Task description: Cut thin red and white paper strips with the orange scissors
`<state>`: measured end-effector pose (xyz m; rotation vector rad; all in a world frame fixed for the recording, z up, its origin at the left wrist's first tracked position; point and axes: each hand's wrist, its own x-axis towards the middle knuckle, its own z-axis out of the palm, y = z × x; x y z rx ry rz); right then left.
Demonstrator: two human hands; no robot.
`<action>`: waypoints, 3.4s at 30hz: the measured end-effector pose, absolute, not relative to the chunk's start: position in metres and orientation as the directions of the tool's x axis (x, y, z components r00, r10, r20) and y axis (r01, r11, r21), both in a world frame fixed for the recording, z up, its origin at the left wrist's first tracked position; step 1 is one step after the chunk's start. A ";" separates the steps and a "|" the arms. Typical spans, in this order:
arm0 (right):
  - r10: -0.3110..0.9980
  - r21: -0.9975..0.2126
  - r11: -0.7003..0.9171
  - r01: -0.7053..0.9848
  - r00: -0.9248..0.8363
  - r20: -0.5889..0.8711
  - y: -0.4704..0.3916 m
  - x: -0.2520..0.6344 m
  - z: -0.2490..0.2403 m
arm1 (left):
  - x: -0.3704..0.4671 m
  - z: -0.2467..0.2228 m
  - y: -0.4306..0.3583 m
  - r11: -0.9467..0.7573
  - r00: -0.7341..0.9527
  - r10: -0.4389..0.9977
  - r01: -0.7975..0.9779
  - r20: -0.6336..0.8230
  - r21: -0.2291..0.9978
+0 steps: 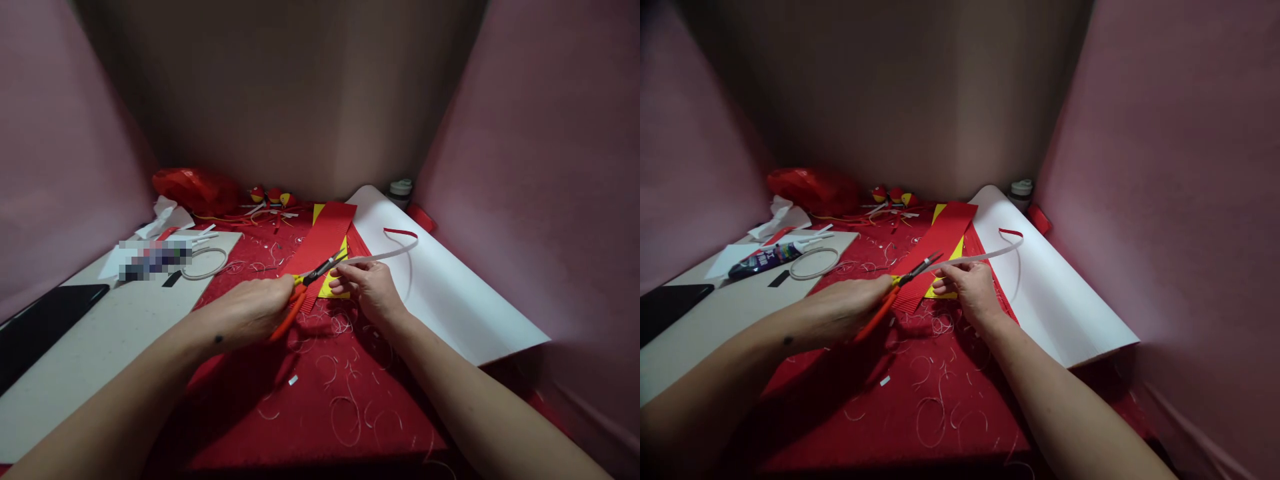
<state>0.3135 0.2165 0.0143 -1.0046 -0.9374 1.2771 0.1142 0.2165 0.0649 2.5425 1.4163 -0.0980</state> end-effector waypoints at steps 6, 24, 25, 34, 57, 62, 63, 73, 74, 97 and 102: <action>0.999 -0.952 0.054 -0.301 0.009 0.053 0.217 0.314 0.012 | 0.118 0.058 0.222 -0.519 0.491 0.831 0.853 -0.263 -0.050; 0.993 -0.936 0.015 -0.352 -0.106 0.056 0.217 0.313 0.009 | 0.122 0.056 0.224 -0.537 0.505 0.824 0.841 -0.256 -0.068; 0.993 -0.937 0.010 -0.350 -0.105 0.050 0.217 0.313 0.009 | 0.122 0.056 0.224 -0.536 0.505 0.825 0.842 -0.252 -0.066; 0.994 -0.937 0.003 -0.348 -0.105 0.042 0.218 0.314 0.008 | 0.118 0.049 0.230 -0.535 0.507 0.829 0.842 -0.237 -0.072; 0.992 -0.945 -0.009 -0.327 -0.120 0.032 0.216 0.314 0.013 | 0.123 0.056 0.223 -0.531 0.492 0.826 0.843 -0.275 -0.088; 0.994 -0.941 -0.010 -0.339 -0.109 0.029 0.216 0.314 0.012 | 0.123 0.055 0.224 -0.527 0.485 0.827 0.845 -0.282 -0.091; 0.994 -0.940 -0.015 -0.342 -0.109 0.024 0.216 0.314 0.012 | 0.122 0.055 0.224 -0.526 0.484 0.828 0.845 -0.283 -0.094; 0.993 -0.928 -0.048 -0.369 -0.119 -0.004 0.220 0.315 0.008 | 0.126 0.057 0.223 -0.525 0.480 0.826 0.846 -0.295 -0.096; 0.993 -0.927 -0.048 -0.372 -0.119 -0.004 0.219 0.315 0.009 | 0.126 0.058 0.223 -0.523 0.476 0.827 0.847 -0.299 -0.095; 0.996 -0.927 -0.054 -0.372 -0.081 -0.026 0.222 0.319 0.008 | 0.129 0.063 0.222 -0.590 0.551 0.786 0.804 -0.282 -0.075; 0.995 -0.927 -0.039 -0.372 -0.099 -0.003 0.221 0.317 0.009 | 0.126 0.062 0.223 -0.569 0.523 0.797 0.818 -0.303 -0.085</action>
